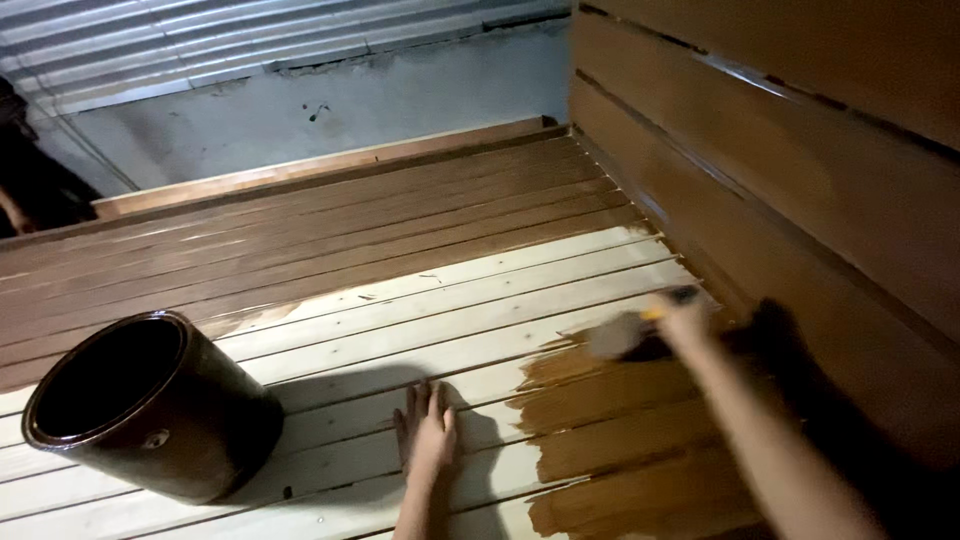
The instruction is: The person applies brown wood stain with a brush to the slatted seat and backrest of a wooden bench, dipping the brush into a stain can and brushing the liquid across the bare wood planks, working from the backrest onto the seat surface.
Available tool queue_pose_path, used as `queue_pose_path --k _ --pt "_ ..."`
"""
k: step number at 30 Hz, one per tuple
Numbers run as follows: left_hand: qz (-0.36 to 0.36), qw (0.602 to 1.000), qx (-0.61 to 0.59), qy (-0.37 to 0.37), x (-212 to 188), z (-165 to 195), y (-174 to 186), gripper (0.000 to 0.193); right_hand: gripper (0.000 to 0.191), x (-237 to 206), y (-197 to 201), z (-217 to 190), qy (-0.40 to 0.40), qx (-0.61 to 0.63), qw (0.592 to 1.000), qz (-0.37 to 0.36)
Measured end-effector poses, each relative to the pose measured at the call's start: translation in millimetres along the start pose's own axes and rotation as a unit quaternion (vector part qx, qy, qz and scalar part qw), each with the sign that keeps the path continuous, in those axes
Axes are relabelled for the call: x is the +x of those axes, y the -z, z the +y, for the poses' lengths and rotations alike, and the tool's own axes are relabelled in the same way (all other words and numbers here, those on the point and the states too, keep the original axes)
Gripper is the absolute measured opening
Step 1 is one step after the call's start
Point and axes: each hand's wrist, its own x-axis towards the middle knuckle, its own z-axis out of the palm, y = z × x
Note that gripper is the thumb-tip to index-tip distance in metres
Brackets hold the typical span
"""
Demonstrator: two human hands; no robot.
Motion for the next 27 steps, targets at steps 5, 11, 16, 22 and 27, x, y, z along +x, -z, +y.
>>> queue_pose_path --k 5,11,16,22,27 --pt "0.001 1.000 0.011 -0.001 -0.8 1.6 2.3 0.064 0.015 47.6 69.7 -10.8 0.007 -0.186 0.983 -0.008" --pt "0.016 1.000 -0.010 -0.018 1.7 -0.7 -1.6 0.065 0.007 -75.8 -62.3 -39.3 0.193 -0.368 0.893 -0.172" --pt "0.010 1.000 -0.010 -0.018 -0.3 0.2 -0.9 0.063 0.010 -159.6 -128.2 -49.3 0.265 -0.245 0.904 -0.228" --pt "0.020 0.997 -0.054 -0.059 -11.0 -8.3 3.9 0.059 0.007 -71.5 -60.8 -19.6 0.218 -0.048 0.968 -0.116" --pt "0.008 0.996 -0.046 -0.078 -19.5 -16.1 5.7 0.059 0.015 -0.9 44.1 -6.4 0.103 -0.112 0.986 -0.067"
